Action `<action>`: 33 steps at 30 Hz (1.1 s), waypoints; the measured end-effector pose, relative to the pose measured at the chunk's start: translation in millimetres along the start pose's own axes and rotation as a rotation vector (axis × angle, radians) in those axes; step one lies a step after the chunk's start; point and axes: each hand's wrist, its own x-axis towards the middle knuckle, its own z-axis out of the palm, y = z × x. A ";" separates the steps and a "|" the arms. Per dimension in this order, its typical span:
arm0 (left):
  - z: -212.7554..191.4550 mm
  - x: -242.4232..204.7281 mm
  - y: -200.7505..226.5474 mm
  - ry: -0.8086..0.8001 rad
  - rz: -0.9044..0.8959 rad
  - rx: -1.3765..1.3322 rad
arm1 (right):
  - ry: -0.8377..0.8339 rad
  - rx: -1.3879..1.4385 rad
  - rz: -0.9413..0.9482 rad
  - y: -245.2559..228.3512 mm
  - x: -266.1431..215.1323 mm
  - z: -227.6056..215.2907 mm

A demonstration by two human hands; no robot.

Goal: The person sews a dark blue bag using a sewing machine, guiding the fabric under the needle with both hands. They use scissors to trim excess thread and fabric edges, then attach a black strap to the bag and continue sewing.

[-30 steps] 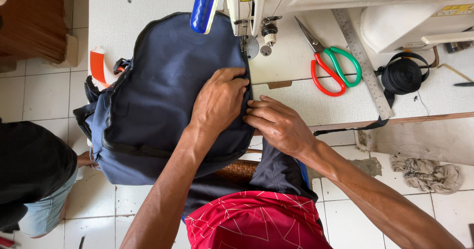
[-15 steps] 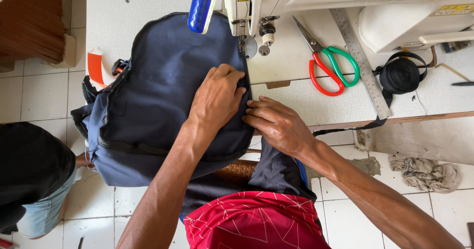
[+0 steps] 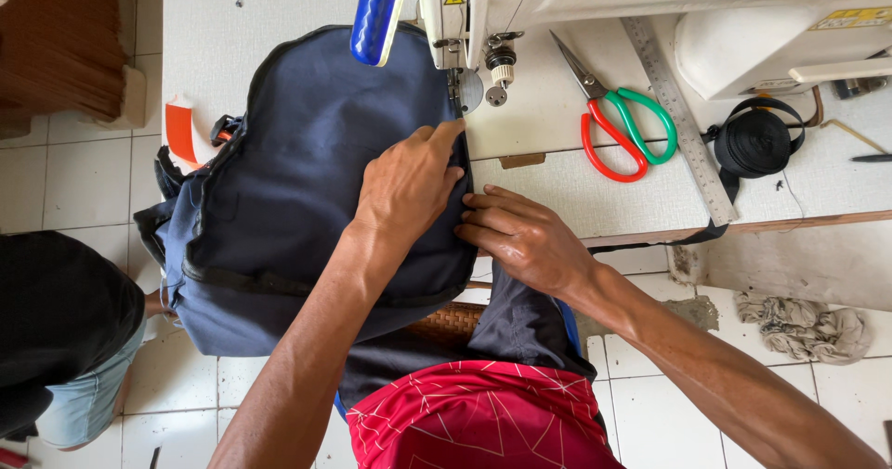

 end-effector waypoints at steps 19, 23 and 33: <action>16.6 -3.0 -7.8 0.151 0.194 0.179 | -0.056 -0.016 0.009 -0.2 -2.4 -0.5; 29.2 0.6 -16.1 0.164 0.239 0.228 | -0.044 -0.007 0.031 -2.1 -2.9 1.4; 51.4 6.5 -26.9 0.239 0.307 0.327 | -0.042 0.017 0.066 -5.0 -4.2 2.3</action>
